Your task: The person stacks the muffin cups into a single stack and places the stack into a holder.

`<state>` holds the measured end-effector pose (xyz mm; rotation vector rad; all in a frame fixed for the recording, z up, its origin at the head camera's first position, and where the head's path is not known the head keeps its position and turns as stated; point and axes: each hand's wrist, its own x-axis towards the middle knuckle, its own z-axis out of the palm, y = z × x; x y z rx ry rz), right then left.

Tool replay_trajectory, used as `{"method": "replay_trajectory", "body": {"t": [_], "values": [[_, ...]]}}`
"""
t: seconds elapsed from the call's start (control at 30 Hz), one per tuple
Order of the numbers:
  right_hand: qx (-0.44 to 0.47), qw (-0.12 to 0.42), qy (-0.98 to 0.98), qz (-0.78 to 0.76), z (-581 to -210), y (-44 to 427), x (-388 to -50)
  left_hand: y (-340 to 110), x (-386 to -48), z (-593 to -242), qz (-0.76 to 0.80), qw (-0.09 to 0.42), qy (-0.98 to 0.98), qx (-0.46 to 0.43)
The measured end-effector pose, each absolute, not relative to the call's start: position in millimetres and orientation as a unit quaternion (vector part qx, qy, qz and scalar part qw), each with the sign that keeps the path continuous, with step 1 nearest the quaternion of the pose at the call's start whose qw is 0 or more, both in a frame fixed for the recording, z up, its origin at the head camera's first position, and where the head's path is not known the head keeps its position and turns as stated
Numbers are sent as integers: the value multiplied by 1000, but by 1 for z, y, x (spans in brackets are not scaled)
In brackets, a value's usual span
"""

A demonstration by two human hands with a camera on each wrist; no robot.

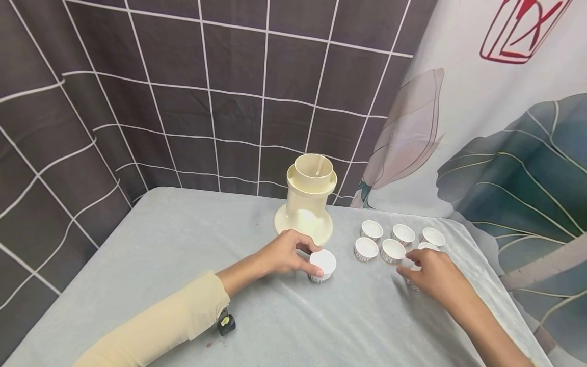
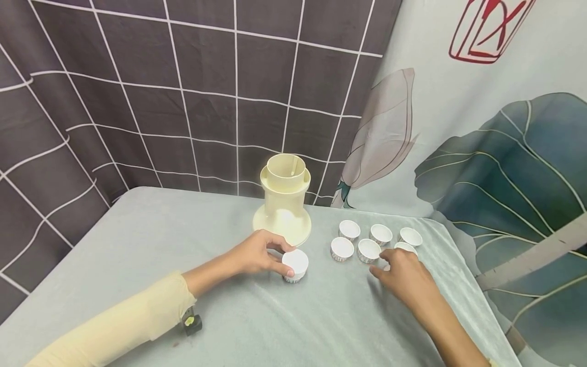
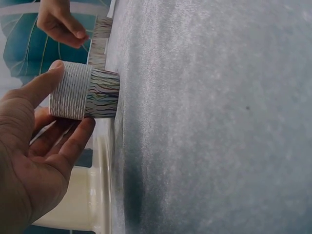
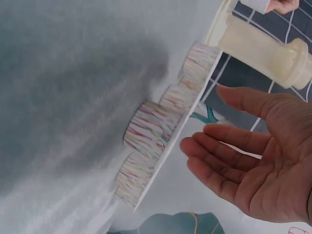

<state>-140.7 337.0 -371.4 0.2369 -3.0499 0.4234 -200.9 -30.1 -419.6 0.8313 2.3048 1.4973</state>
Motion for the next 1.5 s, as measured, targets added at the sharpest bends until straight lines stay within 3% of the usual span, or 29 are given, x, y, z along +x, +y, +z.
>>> {"method": "replay_trajectory", "body": {"t": [0.57,1.5], "values": [[-10,-60,-993,98,-372,350,-137,-30,-202,-418,517,139,795,283],[37,15,-993,111,-384,338,-137,-30,-202,-419,510,133,800,286]]}}
